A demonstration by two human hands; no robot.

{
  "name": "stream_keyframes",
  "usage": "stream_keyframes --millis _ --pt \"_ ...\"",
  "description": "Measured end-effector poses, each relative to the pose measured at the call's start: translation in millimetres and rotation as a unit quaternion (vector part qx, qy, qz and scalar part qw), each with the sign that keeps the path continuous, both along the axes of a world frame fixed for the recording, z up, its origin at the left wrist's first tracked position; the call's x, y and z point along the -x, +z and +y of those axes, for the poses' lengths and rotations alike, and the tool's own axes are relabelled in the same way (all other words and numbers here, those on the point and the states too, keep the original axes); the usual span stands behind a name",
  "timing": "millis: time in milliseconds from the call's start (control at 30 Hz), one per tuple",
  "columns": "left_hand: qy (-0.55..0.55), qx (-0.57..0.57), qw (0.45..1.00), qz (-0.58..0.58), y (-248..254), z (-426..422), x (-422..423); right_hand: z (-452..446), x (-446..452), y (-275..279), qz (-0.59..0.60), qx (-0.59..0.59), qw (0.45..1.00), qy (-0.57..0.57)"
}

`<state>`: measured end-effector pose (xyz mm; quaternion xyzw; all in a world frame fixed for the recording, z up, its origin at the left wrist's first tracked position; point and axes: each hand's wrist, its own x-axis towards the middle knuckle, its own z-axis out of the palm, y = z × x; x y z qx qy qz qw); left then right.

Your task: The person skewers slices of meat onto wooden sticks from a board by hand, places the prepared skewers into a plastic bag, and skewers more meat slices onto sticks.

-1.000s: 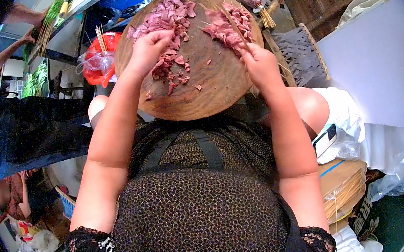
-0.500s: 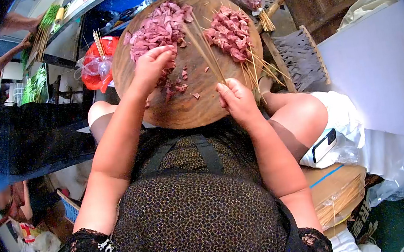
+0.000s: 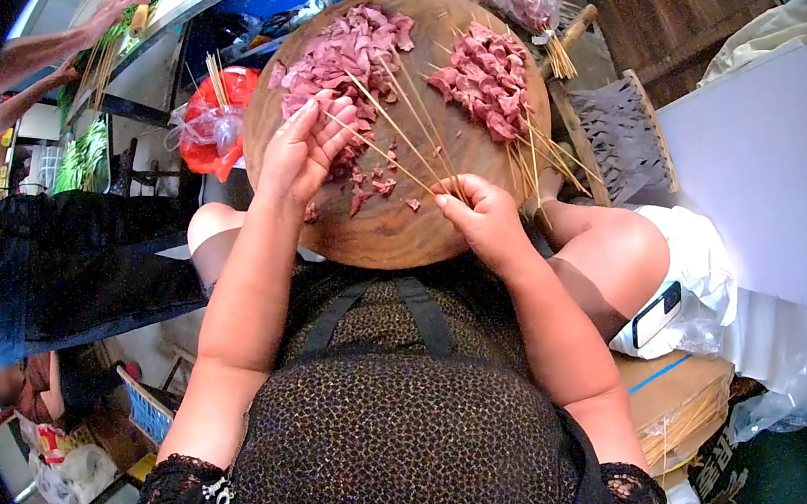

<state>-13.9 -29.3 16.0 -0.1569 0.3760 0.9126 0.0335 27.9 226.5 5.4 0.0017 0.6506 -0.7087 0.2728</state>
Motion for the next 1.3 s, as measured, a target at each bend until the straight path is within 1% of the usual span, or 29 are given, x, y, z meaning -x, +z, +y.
stream_keyframes --millis 267,333,433,733,833,1100,1300 --pt "0.004 0.035 0.999 -0.014 10 8 -2 0 0 -8 0.021 -0.023 0.999 -0.019" --pt "-0.018 0.065 0.998 -0.018 10 8 -3 2 0 -10 0.028 -0.028 0.999 -0.020" --pt "-0.032 0.080 0.996 0.000 8 10 -3 3 0 -9 0.024 -0.024 0.999 -0.018" --pt "-0.050 0.053 0.997 -0.006 14 16 -5 4 1 -10 0.045 -0.020 0.998 -0.025" --pt "-0.061 0.038 0.997 0.011 9 18 -4 2 -2 -14 0.044 -0.014 0.999 -0.029" --pt "-0.108 0.058 0.992 0.007 6 29 -5 -1 -3 -10 -0.040 0.040 0.998 -0.032" --pt "-0.122 0.066 0.990 -0.014 1 36 -7 -5 -2 -7 -0.060 0.046 0.996 -0.037"
